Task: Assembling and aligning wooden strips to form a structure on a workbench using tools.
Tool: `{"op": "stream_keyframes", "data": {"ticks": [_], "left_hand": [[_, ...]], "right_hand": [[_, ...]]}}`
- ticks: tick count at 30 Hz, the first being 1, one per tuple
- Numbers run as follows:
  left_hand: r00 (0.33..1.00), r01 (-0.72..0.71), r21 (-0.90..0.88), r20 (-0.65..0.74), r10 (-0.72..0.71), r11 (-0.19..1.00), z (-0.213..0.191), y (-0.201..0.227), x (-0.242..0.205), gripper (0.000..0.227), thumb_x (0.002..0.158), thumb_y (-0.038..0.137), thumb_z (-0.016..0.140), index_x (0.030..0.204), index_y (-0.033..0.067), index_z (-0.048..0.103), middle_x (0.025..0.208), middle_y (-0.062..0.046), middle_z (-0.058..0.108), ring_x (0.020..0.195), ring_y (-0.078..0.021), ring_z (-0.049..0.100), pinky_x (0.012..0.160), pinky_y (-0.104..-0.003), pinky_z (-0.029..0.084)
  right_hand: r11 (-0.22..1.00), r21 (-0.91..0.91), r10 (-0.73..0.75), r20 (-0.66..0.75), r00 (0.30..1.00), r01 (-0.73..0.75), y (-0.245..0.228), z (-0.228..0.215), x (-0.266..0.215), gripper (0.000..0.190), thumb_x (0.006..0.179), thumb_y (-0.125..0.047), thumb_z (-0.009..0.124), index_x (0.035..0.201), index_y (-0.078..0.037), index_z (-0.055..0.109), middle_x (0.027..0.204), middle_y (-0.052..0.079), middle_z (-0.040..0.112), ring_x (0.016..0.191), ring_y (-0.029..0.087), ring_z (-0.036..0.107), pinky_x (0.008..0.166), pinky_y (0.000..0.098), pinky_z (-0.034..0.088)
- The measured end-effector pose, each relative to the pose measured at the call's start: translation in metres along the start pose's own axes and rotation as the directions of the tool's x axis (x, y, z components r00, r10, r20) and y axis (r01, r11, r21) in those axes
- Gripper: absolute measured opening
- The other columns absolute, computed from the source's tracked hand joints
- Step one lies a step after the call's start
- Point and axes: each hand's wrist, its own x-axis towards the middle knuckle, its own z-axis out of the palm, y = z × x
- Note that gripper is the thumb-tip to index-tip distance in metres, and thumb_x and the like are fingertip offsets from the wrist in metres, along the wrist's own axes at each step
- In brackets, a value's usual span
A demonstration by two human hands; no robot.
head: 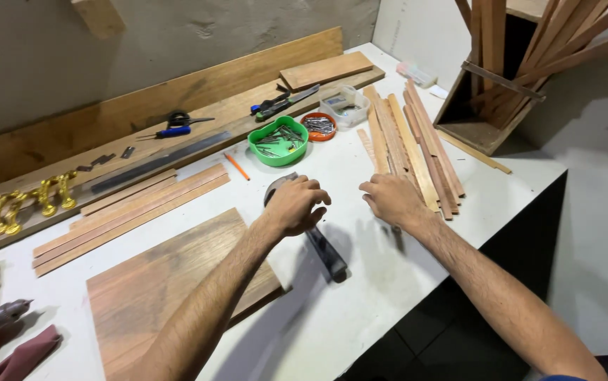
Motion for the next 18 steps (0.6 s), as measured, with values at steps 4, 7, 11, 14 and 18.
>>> {"op": "stream_keyframes", "data": {"ticks": [4, 7, 11, 14, 18], "left_hand": [[0.998, 0.015, 0.011, 0.053, -0.015, 1.000, 0.031, 0.012, 0.046, 0.015, 0.087, 0.022, 0.074, 0.100, 0.0161, 0.077, 0.101, -0.005, 0.071, 0.103, -0.0280, 0.063, 0.083, -0.045, 0.054], [0.994, 0.060, 0.030, 0.091, -0.062, 0.998, 0.055, 0.017, 0.078, 0.019, 0.085, 0.023, 0.074, 0.103, 0.0173, 0.077, 0.104, -0.005, 0.071, 0.105, -0.0283, 0.063, 0.086, -0.047, 0.053], [0.980, 0.134, 0.005, 0.144, -0.134, 0.991, 0.089, 0.016, 0.116, 0.033, 0.090, 0.033, 0.073, 0.120, 0.0205, 0.071, 0.113, -0.008, 0.067, 0.109, -0.0286, 0.063, 0.089, -0.046, 0.055], [0.964, 0.215, -0.065, 0.171, -0.201, 0.974, 0.106, 0.019, 0.138, 0.047, 0.093, 0.043, 0.067, 0.136, 0.0252, 0.061, 0.120, -0.013, 0.062, 0.110, -0.0305, 0.062, 0.090, -0.047, 0.056], [0.943, 0.292, -0.116, 0.199, -0.266, 0.949, 0.129, 0.019, 0.160, 0.059, 0.093, 0.055, 0.064, 0.146, 0.0285, 0.054, 0.125, -0.017, 0.056, 0.113, -0.0349, 0.059, 0.092, -0.047, 0.056]], "right_hand": [[0.969, 0.079, 0.226, 0.077, 0.971, -0.232, 0.049, 0.022, -0.009, 0.026, 0.094, -0.028, 0.070, 0.115, -0.013, 0.075, 0.102, 0.008, 0.073, 0.098, 0.027, 0.070, 0.089, 0.0440, 0.057], [0.900, 0.228, 0.366, 0.069, 0.928, -0.372, 0.081, 0.034, -0.013, 0.030, 0.096, -0.022, 0.067, 0.123, -0.013, 0.074, 0.108, 0.011, 0.072, 0.101, 0.029, 0.070, 0.092, 0.0450, 0.056], [0.886, 0.180, 0.436, -0.011, 0.900, -0.427, 0.105, 0.040, -0.009, 0.049, 0.091, -0.039, 0.072, 0.130, -0.010, 0.067, 0.123, 0.015, 0.062, 0.118, 0.032, 0.059, 0.101, 0.0473, 0.049], [0.868, 0.191, 0.476, -0.054, 0.878, -0.459, 0.128, 0.061, -0.007, 0.062, 0.088, -0.044, 0.075, 0.134, -0.006, 0.060, 0.135, 0.020, 0.053, 0.125, 0.038, 0.052, 0.102, 0.0523, 0.044], [0.750, 0.400, 0.557, 0.049, 0.829, -0.527, 0.141, 0.071, -0.006, 0.064, 0.091, -0.047, 0.072, 0.139, -0.007, 0.058, 0.139, 0.018, 0.055, 0.129, 0.035, 0.056, 0.109, 0.0517, 0.048]]}}
